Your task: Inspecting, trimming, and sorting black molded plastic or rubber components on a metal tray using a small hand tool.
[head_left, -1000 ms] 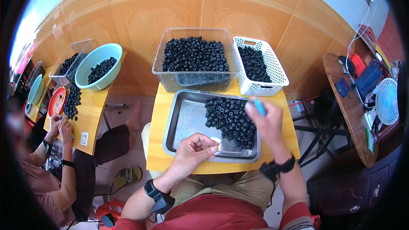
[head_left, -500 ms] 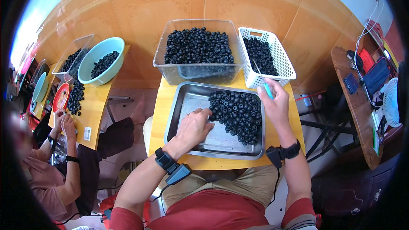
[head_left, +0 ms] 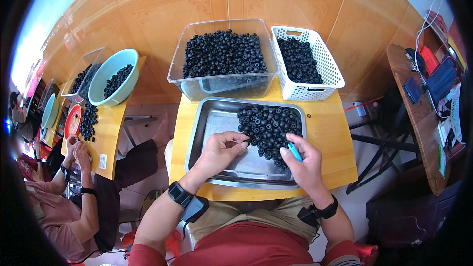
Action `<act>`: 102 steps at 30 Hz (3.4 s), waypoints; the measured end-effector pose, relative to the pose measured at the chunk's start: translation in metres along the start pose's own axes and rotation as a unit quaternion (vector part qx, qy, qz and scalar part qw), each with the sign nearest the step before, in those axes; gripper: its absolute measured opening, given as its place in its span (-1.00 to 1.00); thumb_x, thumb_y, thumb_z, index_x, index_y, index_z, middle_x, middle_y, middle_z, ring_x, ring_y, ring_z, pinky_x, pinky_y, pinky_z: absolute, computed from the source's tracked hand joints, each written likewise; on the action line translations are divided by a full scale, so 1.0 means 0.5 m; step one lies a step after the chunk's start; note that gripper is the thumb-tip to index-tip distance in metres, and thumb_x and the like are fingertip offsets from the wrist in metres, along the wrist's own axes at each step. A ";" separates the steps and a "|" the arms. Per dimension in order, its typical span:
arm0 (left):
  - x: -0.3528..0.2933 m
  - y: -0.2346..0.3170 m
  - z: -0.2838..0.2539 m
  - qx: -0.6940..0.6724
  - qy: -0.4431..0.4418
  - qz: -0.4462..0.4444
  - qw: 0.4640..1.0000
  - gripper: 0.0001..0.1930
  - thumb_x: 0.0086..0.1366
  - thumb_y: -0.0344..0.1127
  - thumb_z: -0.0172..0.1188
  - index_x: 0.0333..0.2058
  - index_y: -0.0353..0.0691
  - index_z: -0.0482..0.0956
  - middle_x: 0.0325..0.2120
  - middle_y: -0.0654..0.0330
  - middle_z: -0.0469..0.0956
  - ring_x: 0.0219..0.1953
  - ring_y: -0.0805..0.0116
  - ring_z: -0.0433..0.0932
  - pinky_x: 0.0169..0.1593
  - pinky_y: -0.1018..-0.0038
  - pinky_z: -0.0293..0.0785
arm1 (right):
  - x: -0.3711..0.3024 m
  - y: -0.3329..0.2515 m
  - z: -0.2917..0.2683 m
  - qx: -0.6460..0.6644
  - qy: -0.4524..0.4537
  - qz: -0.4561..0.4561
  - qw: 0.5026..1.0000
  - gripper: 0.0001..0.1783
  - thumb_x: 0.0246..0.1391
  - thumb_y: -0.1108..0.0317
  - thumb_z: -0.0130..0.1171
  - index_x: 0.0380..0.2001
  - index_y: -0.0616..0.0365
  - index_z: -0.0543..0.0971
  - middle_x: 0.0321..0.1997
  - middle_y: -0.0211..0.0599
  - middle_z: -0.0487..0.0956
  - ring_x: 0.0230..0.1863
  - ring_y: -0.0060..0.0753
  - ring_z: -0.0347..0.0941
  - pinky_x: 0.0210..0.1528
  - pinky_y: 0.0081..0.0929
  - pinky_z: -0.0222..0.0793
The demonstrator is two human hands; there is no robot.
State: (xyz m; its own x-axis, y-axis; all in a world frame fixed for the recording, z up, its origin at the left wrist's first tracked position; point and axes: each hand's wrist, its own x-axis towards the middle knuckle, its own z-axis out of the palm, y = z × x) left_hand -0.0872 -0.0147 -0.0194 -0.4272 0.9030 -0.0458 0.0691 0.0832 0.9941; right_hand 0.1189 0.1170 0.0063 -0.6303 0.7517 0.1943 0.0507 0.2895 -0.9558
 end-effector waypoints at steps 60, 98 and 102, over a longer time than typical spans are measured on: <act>-0.133 0.014 0.031 -0.511 -0.057 -0.016 0.858 -0.85 0.36 -0.50 0.14 -0.11 -0.34 0.54 -0.29 0.07 0.63 -0.28 0.33 0.66 -0.12 0.45 0.67 | -0.062 -0.065 0.039 -0.091 -0.161 -0.153 0.971 -0.59 0.15 0.18 0.30 -0.06 0.29 0.62 -0.50 -0.19 0.52 -0.54 -0.35 0.47 -0.48 -0.44 0.34; -0.088 0.043 0.021 0.013 0.039 0.016 0.999 -0.87 0.26 -0.45 0.32 -0.26 -0.36 0.60 -0.34 0.22 0.65 -0.33 0.58 0.56 -0.25 0.60 0.52 | 0.239 -0.022 -0.070 -0.228 0.190 -0.200 0.934 -0.51 0.06 0.31 0.30 0.01 0.39 0.54 -0.11 0.07 0.62 -0.10 -0.14 0.59 -0.02 -0.30 0.46; -0.062 0.047 0.015 0.176 0.055 0.030 0.982 -0.77 0.19 -0.39 0.36 -0.20 -0.34 0.64 -0.35 0.05 0.66 -0.34 0.31 0.64 -0.24 0.44 0.55 | 0.151 -0.014 -0.026 -0.181 0.126 -0.175 0.960 -0.61 0.06 0.34 0.30 -0.08 0.37 0.57 -0.14 0.00 0.62 -0.09 -0.15 0.59 -0.03 -0.33 0.46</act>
State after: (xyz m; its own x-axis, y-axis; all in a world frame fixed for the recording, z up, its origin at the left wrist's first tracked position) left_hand -0.0655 -0.0377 0.0047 -0.5068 0.8611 0.0414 0.3959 0.1898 0.8985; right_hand 0.0810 0.1795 0.0308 -0.4530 0.6771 0.5800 0.1639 0.7027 -0.6924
